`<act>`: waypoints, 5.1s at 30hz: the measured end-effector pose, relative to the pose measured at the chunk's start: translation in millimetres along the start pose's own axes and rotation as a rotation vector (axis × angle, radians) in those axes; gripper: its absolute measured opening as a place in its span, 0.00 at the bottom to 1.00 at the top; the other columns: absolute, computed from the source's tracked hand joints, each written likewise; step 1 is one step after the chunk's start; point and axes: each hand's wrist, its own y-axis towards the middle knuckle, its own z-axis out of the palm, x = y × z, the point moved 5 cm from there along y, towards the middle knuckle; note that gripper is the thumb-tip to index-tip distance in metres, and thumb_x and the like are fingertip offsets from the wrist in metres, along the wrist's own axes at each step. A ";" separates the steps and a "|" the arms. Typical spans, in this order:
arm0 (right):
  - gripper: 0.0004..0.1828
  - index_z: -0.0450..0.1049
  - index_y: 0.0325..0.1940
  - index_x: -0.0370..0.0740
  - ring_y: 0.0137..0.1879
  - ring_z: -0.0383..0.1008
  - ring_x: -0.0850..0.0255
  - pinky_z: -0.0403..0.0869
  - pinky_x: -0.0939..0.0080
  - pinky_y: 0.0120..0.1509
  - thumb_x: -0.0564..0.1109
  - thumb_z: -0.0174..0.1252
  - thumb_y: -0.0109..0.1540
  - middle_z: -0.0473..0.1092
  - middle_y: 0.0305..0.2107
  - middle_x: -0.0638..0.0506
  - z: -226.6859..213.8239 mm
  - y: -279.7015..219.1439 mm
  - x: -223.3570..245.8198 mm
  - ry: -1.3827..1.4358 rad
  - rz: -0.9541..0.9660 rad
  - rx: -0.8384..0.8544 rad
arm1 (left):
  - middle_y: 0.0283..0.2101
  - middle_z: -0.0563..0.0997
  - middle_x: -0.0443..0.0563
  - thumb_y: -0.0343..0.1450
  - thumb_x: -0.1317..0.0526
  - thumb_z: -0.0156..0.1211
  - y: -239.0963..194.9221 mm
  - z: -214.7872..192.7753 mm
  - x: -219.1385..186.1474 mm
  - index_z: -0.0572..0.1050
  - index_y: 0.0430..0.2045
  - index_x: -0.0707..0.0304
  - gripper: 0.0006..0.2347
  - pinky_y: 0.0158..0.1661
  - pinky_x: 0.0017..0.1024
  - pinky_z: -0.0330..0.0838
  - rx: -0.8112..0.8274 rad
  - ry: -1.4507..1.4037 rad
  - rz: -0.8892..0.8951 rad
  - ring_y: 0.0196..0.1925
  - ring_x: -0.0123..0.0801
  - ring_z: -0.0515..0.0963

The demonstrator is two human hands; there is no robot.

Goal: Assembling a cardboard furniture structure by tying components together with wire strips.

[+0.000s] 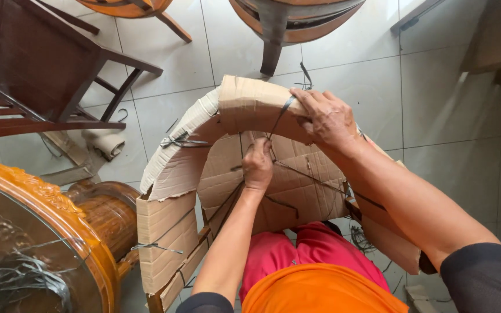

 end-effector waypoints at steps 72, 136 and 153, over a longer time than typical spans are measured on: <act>0.41 0.61 0.72 0.31 0.67 0.69 0.36 0.65 0.38 0.71 0.65 0.52 0.66 0.71 0.57 0.29 110.6 89.3 -39.2 0.835 0.600 0.684 | 0.40 0.76 0.49 0.72 0.62 0.62 -14.3 87.1 87.8 0.72 0.40 0.55 0.07 0.52 0.37 0.69 0.411 -0.069 -0.765 0.49 0.40 0.80; 0.20 0.79 0.33 0.45 0.45 0.78 0.37 0.74 0.39 0.51 0.58 0.50 0.68 0.77 0.29 0.40 146.1 103.4 -69.2 0.628 0.393 0.359 | 0.42 0.81 0.40 0.69 0.43 0.61 163.4 -20.4 -104.3 0.82 0.37 0.48 0.14 0.55 0.40 0.68 0.452 -0.007 0.282 0.52 0.37 0.78; 0.18 0.80 0.47 0.50 0.53 0.75 0.37 0.73 0.38 0.57 0.62 0.53 0.69 0.77 0.38 0.40 125.7 104.5 -81.2 0.653 0.479 0.389 | 0.30 0.82 0.41 0.67 0.47 0.50 179.1 15.5 -99.8 0.81 0.23 0.39 0.11 0.55 0.39 0.65 0.637 0.069 -0.023 0.44 0.37 0.83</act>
